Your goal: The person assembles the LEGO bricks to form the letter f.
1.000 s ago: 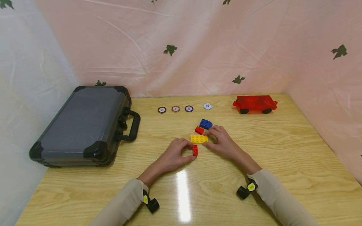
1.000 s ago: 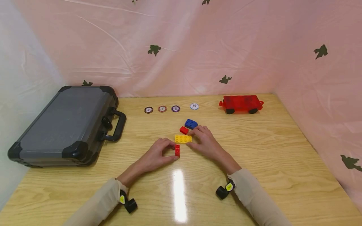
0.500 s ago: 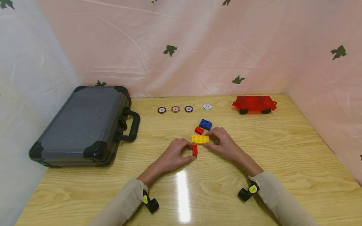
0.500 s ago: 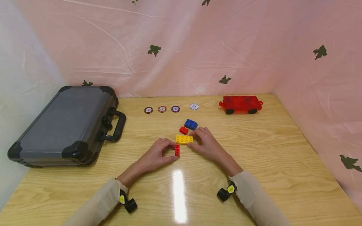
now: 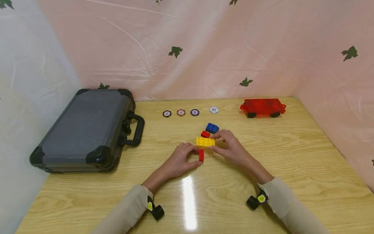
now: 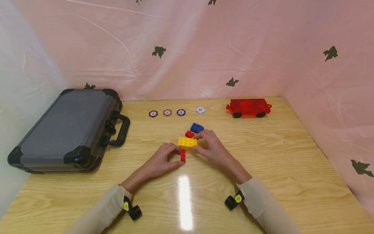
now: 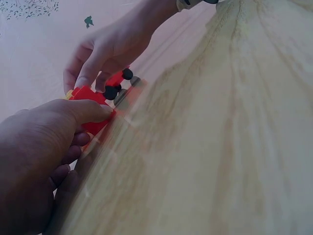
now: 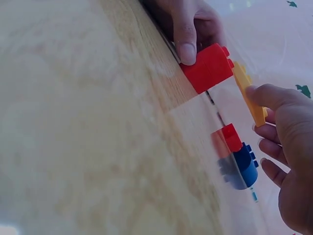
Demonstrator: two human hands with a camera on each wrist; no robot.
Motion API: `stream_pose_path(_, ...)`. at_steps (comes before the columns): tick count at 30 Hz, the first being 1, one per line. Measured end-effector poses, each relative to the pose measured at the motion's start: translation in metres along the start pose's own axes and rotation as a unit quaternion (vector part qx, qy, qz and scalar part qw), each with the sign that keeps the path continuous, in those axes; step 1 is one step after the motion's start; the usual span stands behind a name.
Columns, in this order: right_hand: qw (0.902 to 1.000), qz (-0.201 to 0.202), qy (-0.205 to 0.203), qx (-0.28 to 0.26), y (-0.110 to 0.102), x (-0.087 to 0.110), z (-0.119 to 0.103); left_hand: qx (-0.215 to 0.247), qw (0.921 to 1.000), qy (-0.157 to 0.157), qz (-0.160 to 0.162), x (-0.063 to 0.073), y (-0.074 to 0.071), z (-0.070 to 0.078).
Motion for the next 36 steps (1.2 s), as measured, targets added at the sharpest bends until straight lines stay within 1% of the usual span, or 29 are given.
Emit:
stream_pose_path(6,1.0000,0.004,0.006,-0.002,-0.002,0.002,-0.007,-0.004,1.0000,0.001,-0.001,-0.001,0.000,0.000)
stream_pose_path(9,1.0000,0.003,0.001,-0.006,-0.003,0.005,-0.011,-0.008,1.0000,-0.001,-0.005,-0.001,0.000,0.000)
stream_pose_path(17,0.9993,0.005,-0.030,-0.023,-0.003,0.010,-0.015,-0.017,0.9998,-0.002,-0.007,-0.001,0.000,0.000)
stream_pose_path(26,0.9976,0.009,-0.063,-0.028,-0.001,0.015,-0.016,-0.015,0.9999,0.004,-0.001,-0.001,0.000,0.000)
stream_pose_path(30,0.9969,0.007,-0.073,-0.029,-0.001,0.017,-0.017,-0.018,0.9998,0.003,-0.001,-0.001,0.000,0.001)
stream_pose_path(36,0.9965,0.000,-0.077,-0.032,0.000,0.019,-0.019,-0.021,0.9998,0.000,-0.005,0.000,0.000,0.001)
Point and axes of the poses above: each hand's wrist, its own x-axis away from the middle knuckle, its own y-axis out of the palm, z = x × y, the point moved 2 cm from there along -x, towards the middle knuckle, and after that the axes turned 12 degrees about z, right-handed, at the moved point
